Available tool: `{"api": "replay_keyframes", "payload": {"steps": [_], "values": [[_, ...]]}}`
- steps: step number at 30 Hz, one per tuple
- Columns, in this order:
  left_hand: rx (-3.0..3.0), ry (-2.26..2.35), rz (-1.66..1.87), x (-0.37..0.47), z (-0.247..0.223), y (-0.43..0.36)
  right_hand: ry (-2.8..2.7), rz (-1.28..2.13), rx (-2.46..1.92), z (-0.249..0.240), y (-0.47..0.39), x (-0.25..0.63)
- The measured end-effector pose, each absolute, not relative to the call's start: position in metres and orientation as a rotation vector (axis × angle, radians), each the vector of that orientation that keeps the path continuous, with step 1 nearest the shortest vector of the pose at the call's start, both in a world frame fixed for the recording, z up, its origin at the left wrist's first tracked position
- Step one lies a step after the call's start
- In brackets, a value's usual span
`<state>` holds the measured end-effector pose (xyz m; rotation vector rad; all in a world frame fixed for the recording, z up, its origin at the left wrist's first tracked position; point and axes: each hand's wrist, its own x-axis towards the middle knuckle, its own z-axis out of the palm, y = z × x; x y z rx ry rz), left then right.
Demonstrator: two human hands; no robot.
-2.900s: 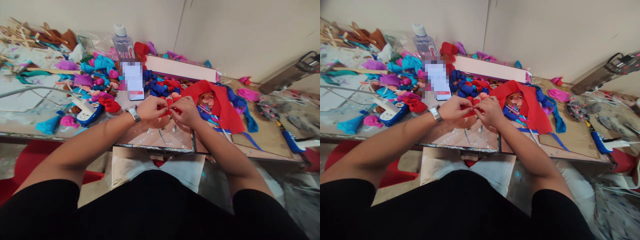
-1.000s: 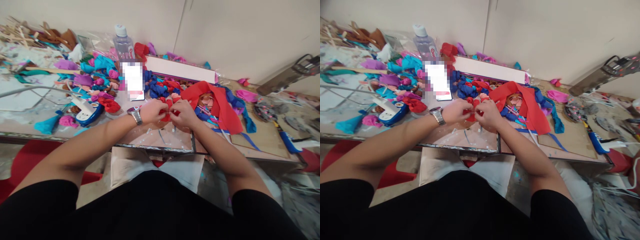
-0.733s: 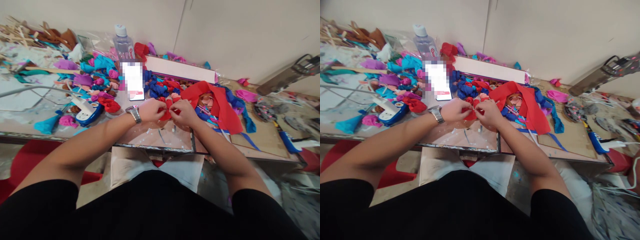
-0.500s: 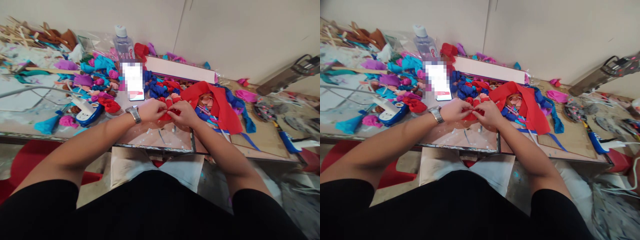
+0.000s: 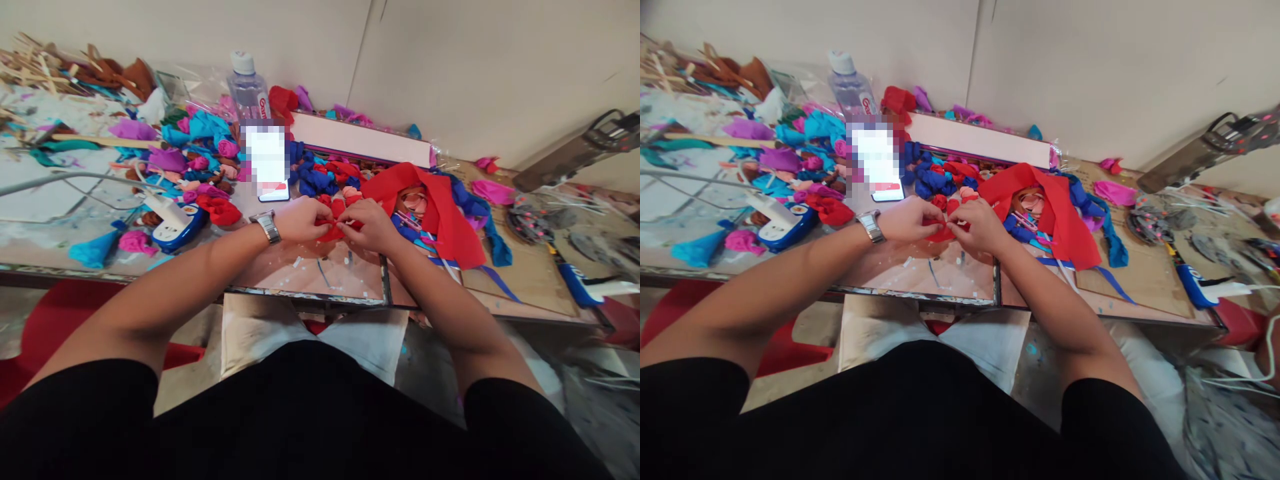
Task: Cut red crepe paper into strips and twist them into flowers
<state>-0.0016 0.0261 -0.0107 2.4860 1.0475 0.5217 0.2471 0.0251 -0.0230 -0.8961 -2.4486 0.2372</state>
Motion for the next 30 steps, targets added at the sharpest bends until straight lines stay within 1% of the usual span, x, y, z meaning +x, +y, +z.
{"api": "replay_keyframes", "payload": {"steps": [10, 25, 30], "values": [[2.412, 0.993, 0.439, -0.0031, -0.0055, 0.0245, -2.474, 0.289, -0.879, -0.0263, 0.0249, 0.245], [2.272, 1.044, 0.478, -0.0013, -0.0101, 0.0271, -2.431, 0.151, -0.822, -0.0244, 0.0249, 0.2461], [2.145, 1.017, 0.53, -0.0001, -0.0088, 0.0282, -2.427, 0.021, -0.788, -0.0235, 0.0241, 0.2463]]}}
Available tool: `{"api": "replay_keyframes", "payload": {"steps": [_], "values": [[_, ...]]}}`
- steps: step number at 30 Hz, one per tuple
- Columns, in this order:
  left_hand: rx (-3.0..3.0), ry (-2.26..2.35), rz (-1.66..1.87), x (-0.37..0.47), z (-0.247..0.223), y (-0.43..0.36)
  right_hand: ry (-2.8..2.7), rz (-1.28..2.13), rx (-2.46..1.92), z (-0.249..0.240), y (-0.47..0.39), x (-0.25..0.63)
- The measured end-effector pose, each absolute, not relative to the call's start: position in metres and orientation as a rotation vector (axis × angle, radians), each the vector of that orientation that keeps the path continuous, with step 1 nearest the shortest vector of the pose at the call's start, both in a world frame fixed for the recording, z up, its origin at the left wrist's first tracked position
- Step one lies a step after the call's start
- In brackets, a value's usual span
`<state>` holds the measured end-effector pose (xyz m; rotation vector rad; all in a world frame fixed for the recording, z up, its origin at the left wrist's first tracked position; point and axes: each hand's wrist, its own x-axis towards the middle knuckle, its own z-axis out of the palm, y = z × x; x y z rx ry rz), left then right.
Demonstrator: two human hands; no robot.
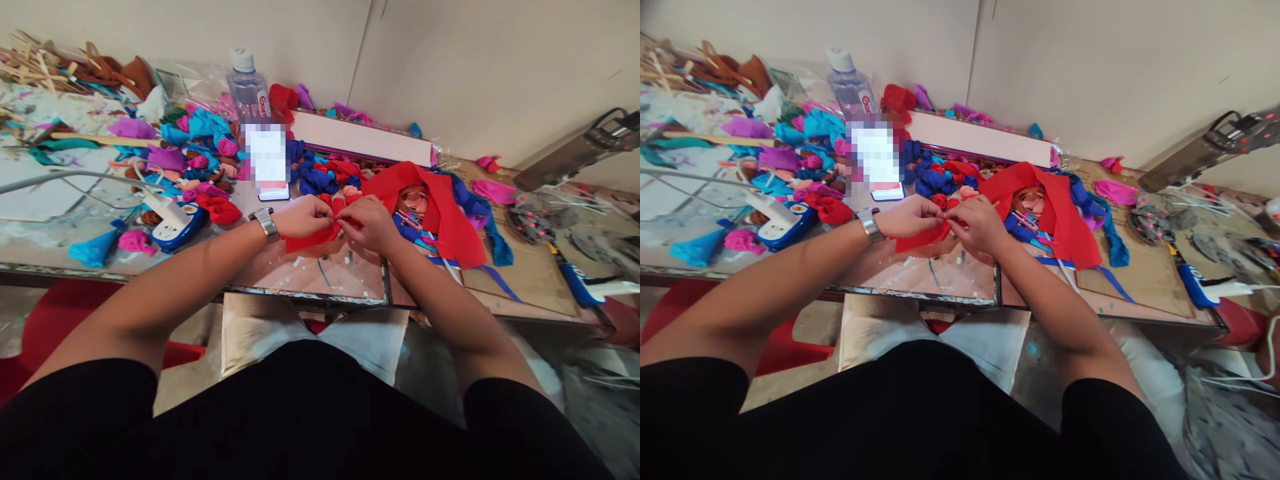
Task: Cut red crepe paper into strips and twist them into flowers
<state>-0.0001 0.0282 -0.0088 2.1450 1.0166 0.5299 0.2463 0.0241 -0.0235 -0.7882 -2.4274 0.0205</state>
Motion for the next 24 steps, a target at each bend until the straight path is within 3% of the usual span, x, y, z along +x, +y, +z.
{"api": "replay_keyframes", "payload": {"steps": [9, 24], "values": [[1.917, 0.935, 0.597, -0.0006, -0.0082, 0.0325, -2.415, -0.059, -0.764, -0.0189, 0.0201, 0.2472], [2.459, 0.979, 0.592, -0.0031, -0.0111, 0.0261, -2.381, 0.033, -0.877, -0.0221, 0.0208, 0.2461]]}}
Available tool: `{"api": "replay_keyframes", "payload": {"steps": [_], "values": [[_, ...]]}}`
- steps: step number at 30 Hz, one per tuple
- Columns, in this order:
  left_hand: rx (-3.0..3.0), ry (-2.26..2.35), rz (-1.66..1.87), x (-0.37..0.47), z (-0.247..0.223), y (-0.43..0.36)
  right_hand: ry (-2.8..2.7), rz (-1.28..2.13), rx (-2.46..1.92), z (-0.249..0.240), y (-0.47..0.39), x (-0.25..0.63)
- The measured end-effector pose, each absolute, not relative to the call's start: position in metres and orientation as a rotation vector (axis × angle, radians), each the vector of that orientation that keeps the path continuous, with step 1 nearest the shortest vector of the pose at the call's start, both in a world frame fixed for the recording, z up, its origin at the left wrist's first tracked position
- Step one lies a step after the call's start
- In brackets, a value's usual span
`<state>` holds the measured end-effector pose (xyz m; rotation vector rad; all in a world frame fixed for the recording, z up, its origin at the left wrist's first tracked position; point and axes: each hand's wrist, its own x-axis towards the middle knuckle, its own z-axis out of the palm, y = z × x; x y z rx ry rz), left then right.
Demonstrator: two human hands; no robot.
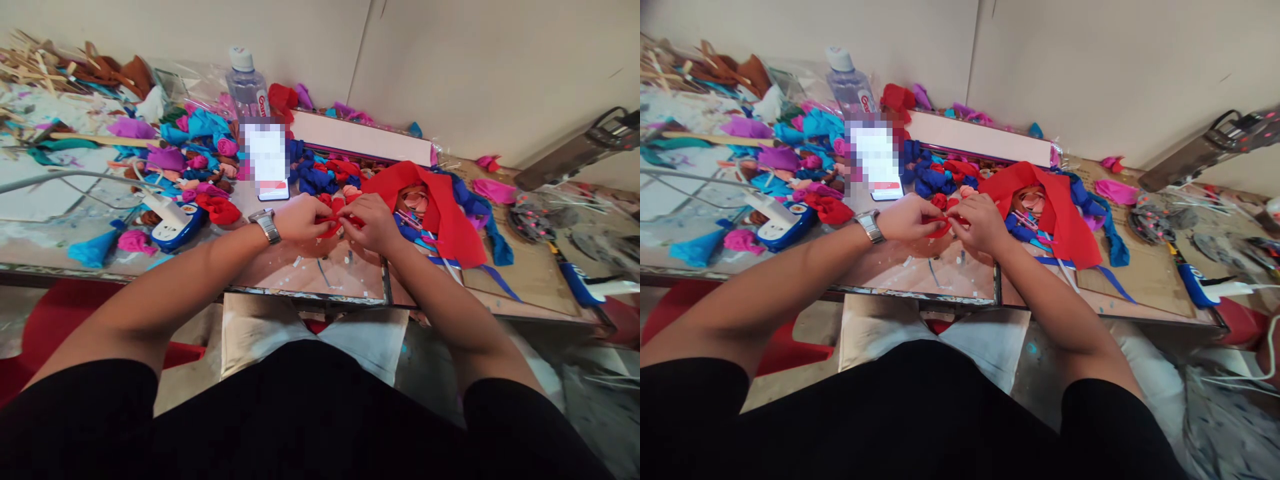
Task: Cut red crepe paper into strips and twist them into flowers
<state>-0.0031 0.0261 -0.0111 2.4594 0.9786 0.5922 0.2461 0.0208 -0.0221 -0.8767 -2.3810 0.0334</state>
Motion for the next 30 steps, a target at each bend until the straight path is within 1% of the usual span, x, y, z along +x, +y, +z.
{"api": "replay_keyframes", "payload": {"steps": [7, 15, 24, 30], "values": [[2.484, 0.98, 0.576, -0.002, -0.01, 0.025, -2.397, 0.077, -0.91, -0.025, 0.023, 0.246], [2.241, 1.038, 0.553, -0.001, -0.007, 0.026, -2.374, 0.007, -0.849, -0.024, 0.022, 0.246], [2.003, 0.934, 0.585, -0.002, -0.006, 0.032, -2.405, -0.041, -0.818, -0.018, 0.019, 0.245], [1.96, 0.887, 0.609, 0.0, -0.008, 0.032, -2.378, -0.051, -0.82, -0.015, 0.015, 0.243]]}}
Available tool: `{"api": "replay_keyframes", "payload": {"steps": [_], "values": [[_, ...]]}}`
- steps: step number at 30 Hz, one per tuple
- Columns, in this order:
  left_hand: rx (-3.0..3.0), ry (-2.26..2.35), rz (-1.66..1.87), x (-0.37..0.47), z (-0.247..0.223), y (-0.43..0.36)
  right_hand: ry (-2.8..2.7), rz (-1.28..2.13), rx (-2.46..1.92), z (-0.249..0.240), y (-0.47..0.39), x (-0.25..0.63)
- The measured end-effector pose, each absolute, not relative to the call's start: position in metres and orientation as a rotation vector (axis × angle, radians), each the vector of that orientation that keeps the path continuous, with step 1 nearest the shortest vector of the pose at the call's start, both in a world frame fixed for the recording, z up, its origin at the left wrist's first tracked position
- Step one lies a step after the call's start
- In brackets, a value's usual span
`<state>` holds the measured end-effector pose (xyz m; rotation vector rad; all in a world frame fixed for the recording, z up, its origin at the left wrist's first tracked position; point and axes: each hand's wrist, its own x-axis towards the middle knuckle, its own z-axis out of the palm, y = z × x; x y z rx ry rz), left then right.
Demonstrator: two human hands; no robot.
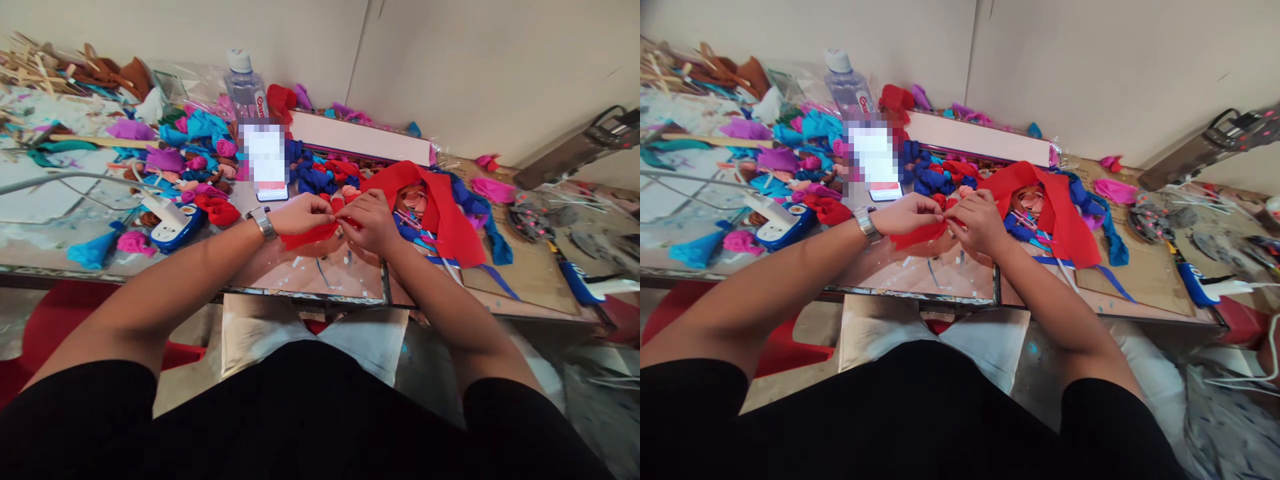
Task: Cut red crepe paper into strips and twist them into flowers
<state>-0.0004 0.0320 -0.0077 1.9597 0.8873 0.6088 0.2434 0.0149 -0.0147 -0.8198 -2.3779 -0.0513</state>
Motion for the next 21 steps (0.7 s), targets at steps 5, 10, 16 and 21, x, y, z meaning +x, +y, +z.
{"api": "replay_keyframes", "payload": {"steps": [5, 10, 16, 21], "values": [[1.979, 0.922, 0.603, -0.0004, -0.0159, 0.0331, -2.368, -0.082, -0.841, -0.018, 0.0166, 0.2433], [1.963, 0.929, 0.614, -0.0013, -0.017, 0.035, -2.366, -0.073, -0.838, -0.0196, 0.0179, 0.2439], [1.898, 0.905, 0.592, -0.0013, -0.0148, 0.0364, -2.375, -0.047, -0.849, -0.0189, 0.0165, 0.2436], [1.895, 0.918, 0.579, -0.0015, -0.0099, 0.0347, -2.37, -0.09, -0.823, -0.0202, 0.0181, 0.2442]]}}
